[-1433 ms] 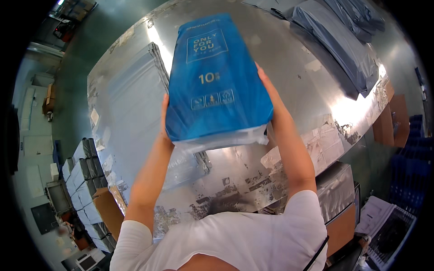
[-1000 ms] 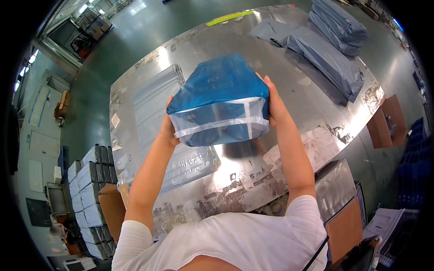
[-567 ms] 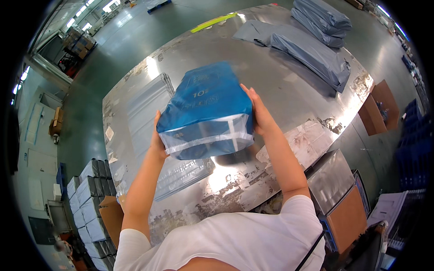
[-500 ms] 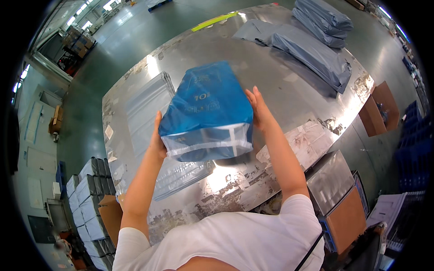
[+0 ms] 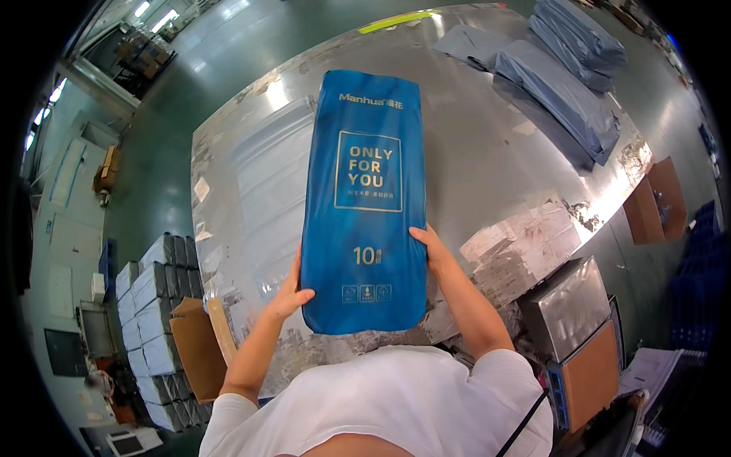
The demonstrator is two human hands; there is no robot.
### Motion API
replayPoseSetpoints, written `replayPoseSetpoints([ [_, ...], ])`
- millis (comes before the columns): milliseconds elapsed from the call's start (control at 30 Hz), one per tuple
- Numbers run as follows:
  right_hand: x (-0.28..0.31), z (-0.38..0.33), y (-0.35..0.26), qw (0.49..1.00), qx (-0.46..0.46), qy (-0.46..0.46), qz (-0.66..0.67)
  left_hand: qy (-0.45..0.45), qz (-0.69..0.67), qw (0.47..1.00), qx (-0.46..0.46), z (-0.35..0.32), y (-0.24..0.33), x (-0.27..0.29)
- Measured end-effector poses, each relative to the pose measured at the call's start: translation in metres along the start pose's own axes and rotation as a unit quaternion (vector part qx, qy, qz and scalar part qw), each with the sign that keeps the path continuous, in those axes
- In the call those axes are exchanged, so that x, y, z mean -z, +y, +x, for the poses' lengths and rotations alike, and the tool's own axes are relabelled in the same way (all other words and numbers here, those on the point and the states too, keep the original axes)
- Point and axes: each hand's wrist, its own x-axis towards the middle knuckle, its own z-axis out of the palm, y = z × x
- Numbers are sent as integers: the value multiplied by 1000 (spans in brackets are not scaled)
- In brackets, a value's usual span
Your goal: The person repeatedly picks up blue packages labeled 'ONLY FOR YOU', places them into gray shipping bags on a metal table, and stacks the sealed bags. The person handles the packages one at a time, folding the bags closed after insertion.
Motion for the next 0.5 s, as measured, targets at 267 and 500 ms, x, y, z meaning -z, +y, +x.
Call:
replayPoseSetpoints([
  [267, -86, -46, 86, 991, -10, -87, -102, 119, -241, 961, 65, -159, -103, 4],
  [500, -57, -38, 175, 962, -41, 23, -270, 145, 120, 979, 84, -185, -172, 33],
])
